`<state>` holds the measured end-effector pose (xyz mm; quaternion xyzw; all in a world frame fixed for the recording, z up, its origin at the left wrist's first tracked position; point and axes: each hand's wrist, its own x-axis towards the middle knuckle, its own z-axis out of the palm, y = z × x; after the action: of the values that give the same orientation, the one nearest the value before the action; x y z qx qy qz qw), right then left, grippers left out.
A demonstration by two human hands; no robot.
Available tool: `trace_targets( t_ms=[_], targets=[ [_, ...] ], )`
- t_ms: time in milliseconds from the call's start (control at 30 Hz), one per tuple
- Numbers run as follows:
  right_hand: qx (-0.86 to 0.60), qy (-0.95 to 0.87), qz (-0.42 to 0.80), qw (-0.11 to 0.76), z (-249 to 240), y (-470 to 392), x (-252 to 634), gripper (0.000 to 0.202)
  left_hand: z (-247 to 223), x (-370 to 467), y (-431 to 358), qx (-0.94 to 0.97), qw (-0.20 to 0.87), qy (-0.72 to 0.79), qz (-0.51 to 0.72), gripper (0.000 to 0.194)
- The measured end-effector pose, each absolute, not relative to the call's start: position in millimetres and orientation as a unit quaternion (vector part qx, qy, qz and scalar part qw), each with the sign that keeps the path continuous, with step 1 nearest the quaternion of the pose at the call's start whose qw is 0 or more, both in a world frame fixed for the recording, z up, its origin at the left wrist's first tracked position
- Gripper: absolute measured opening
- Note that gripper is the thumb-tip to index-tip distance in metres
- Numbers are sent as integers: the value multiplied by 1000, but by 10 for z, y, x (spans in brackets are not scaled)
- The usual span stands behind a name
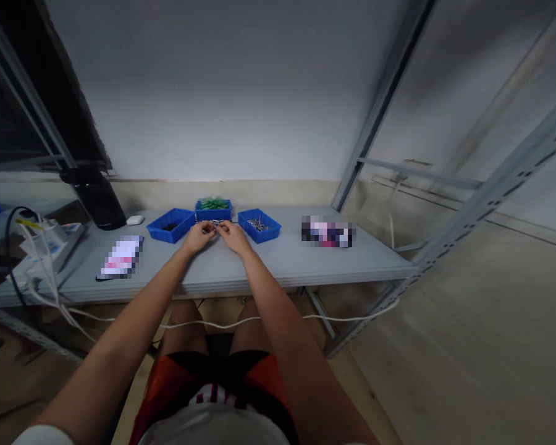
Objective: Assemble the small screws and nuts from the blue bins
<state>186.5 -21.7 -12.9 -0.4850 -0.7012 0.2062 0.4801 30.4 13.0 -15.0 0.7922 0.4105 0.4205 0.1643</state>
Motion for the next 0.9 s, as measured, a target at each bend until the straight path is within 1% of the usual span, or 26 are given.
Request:
trace_targets(
  t_ms=[167,433,667,800,900],
  targets=[
    [-485,-709,201,472,-154,-187,1880,21,-137,304,113,800,164,408,408,15],
    [-511,-710,184,448,-203,-146,1891,19,-114,304,120,795,177,418,402,14],
    [-524,-689,163,474,-228,-92,1944,20,-110,282,113,781,158,434,421,26],
    [-517,-686,156,488,-241,-78,1953,21,-115,270,129,785,150,448,400,22],
    [-512,-687,154,492,-235,-85,1951,21,-126,268,150,780,149,448,411,21]
  ],
)
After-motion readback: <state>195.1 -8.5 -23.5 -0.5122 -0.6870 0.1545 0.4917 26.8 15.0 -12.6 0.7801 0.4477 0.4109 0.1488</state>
